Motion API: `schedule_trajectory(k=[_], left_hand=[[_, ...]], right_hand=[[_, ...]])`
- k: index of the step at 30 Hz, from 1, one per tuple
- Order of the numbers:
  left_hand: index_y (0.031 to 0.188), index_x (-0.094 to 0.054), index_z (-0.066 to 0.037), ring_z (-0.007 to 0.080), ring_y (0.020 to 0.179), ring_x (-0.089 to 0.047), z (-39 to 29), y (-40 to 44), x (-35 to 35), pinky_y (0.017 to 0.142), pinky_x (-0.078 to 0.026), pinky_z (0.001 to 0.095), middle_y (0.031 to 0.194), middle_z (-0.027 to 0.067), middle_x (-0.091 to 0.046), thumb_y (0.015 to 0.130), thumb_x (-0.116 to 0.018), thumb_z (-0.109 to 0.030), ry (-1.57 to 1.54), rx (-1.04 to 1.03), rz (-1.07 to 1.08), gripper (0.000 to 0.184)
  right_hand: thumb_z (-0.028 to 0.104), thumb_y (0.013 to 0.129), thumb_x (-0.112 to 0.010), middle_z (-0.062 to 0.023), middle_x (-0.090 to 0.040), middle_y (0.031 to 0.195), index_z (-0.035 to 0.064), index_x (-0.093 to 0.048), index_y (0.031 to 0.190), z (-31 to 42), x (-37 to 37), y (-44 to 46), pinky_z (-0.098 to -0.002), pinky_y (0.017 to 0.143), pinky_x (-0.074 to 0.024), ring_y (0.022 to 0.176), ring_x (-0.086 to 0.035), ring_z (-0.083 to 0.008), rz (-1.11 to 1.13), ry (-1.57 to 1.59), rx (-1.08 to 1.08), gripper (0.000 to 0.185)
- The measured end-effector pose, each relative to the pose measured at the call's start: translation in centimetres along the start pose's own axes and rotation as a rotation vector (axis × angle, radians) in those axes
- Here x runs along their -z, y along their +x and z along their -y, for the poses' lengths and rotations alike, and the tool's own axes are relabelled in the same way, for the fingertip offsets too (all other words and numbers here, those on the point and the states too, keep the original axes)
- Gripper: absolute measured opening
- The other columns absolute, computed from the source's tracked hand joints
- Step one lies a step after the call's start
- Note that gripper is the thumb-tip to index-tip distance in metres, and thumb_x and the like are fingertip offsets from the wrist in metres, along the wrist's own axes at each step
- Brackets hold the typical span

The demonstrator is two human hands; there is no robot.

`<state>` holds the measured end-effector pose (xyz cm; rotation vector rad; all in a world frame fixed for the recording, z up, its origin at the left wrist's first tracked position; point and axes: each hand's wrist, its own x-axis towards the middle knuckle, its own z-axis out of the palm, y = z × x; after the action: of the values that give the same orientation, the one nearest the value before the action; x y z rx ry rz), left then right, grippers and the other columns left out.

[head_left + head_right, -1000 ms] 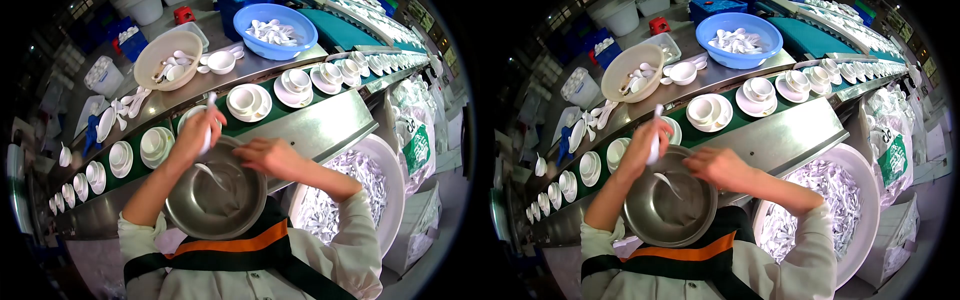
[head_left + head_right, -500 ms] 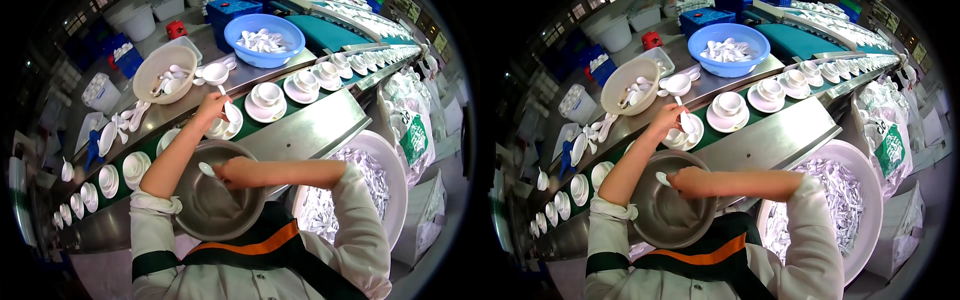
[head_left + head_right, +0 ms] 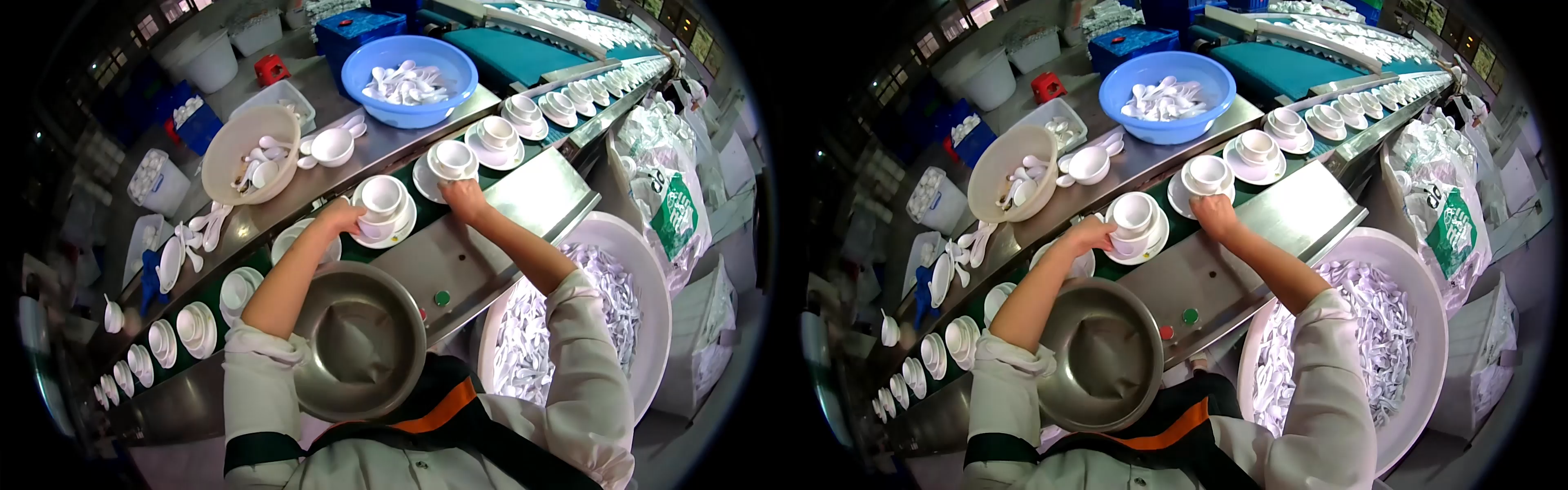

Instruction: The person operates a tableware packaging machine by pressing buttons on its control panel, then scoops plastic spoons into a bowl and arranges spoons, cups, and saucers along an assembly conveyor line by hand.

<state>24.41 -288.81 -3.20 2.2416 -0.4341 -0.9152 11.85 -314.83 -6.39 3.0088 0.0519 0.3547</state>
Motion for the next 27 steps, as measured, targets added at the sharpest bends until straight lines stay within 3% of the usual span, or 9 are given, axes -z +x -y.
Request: schedule_trajectory(k=[4,9,10,11,13,15,19,24,27], left_hand=[[0.109,-0.048,0.009,0.0115,0.069,-0.054,3.6,-9.7,2.8,0.063,-0.045,0.0238,0.089,0.0068,-0.055,0.084,-0.056,-0.030,-0.037,-0.236,-0.109,0.047],[0.107,-0.054,-0.004,0.0033,0.057,-0.039,9.6,-19.8,5.9,0.050,-0.034,0.0176,0.070,-0.0056,-0.049,0.084,-0.057,-0.031,-0.116,0.046,0.284,0.036],[0.106,-0.054,-0.002,0.0075,0.066,-0.048,10.2,-21.1,5.5,0.058,-0.040,0.0224,0.077,-0.0021,-0.054,0.082,-0.061,-0.027,-0.100,0.265,0.312,0.035],[0.108,-0.053,-0.002,0.0137,0.082,-0.056,11.6,-22.2,3.3,0.073,-0.045,0.0269,0.091,0.0036,-0.060,0.080,-0.063,-0.024,-0.577,0.115,0.348,0.037],[0.114,-0.049,0.001,0.0175,0.094,-0.055,13.2,-22.8,2.1,0.081,-0.044,0.0300,0.105,0.0095,-0.057,0.078,-0.066,-0.019,-0.496,0.324,0.416,0.045],[0.111,-0.050,0.004,0.0182,0.087,-0.056,11.1,-23.5,-1.0,0.079,-0.043,0.0288,0.095,0.0081,-0.059,0.076,-0.061,-0.017,-0.465,0.247,0.308,0.042],[0.114,-0.046,0.009,0.0217,0.094,-0.054,1.5,-25.0,-10.4,0.085,-0.040,0.0299,0.104,0.0124,-0.056,0.076,-0.055,-0.016,-0.313,0.139,0.173,0.047],[0.125,-0.034,0.007,0.0269,0.114,-0.043,-5.4,-16.7,-28.7,0.095,-0.031,0.0288,0.123,0.0191,-0.045,0.075,-0.047,-0.008,-0.115,-0.271,0.419,0.054],[0.136,-0.012,0.001,0.0336,0.123,-0.033,-8.1,-10.7,-38.8,0.101,-0.026,0.0319,0.134,0.0240,-0.030,0.073,-0.042,-0.001,0.162,-0.469,0.430,0.071]], right_hand=[[0.021,0.078,-0.060,-0.0115,-0.063,0.079,0.0075,-0.060,0.100,3.2,6.5,-5.6,-0.0336,0.058,-0.0483,0.065,-0.061,-0.0258,-0.135,0.435,-0.062,0.026],[0.023,0.082,-0.061,-0.0105,-0.061,0.101,0.0045,-0.046,0.122,10.8,10.7,-16.9,-0.0292,0.075,-0.0481,0.088,-0.059,-0.0144,0.159,1.635,-0.423,0.047],[0.024,0.080,-0.064,-0.0117,-0.054,0.115,0.0065,-0.035,0.130,12.8,11.6,-18.3,-0.0310,0.081,-0.0463,0.099,-0.055,-0.0179,0.160,1.721,-0.340,0.060],[0.025,0.078,-0.066,-0.0129,-0.048,0.123,0.0086,-0.026,0.135,14.9,12.7,-19.3,-0.0322,0.084,-0.0447,0.105,-0.052,-0.0192,0.200,1.809,-0.367,0.072],[0.029,0.077,-0.066,-0.0159,-0.043,0.127,0.0066,-0.020,0.137,17.6,15.0,-20.8,-0.0320,0.087,-0.0429,0.108,-0.050,-0.0245,0.201,1.640,-0.379,0.078],[0.031,0.080,-0.062,-0.0175,-0.046,0.123,0.0039,-0.025,0.134,18.3,14.1,-22.7,-0.0321,0.089,-0.0413,0.108,-0.050,-0.0248,-0.150,1.440,-0.492,0.071],[0.034,0.087,-0.052,-0.0152,-0.055,0.109,0.0020,-0.036,0.127,13.8,12.0,-30.1,-0.0313,0.086,-0.0410,0.100,-0.052,-0.0198,-0.307,1.571,-0.938,0.054],[0.040,0.091,-0.039,-0.0196,-0.038,0.131,0.0051,-0.027,0.134,8.7,2.4,-45.6,-0.0328,0.099,-0.0292,0.121,-0.038,-0.0271,-0.629,1.254,-1.353,0.056],[0.051,0.083,-0.049,-0.0272,-0.036,0.130,-0.0067,-0.025,0.131,9.8,-5.5,-57.1,-0.0346,0.100,-0.0294,0.120,-0.037,-0.0356,-0.142,1.047,-1.723,0.079]])
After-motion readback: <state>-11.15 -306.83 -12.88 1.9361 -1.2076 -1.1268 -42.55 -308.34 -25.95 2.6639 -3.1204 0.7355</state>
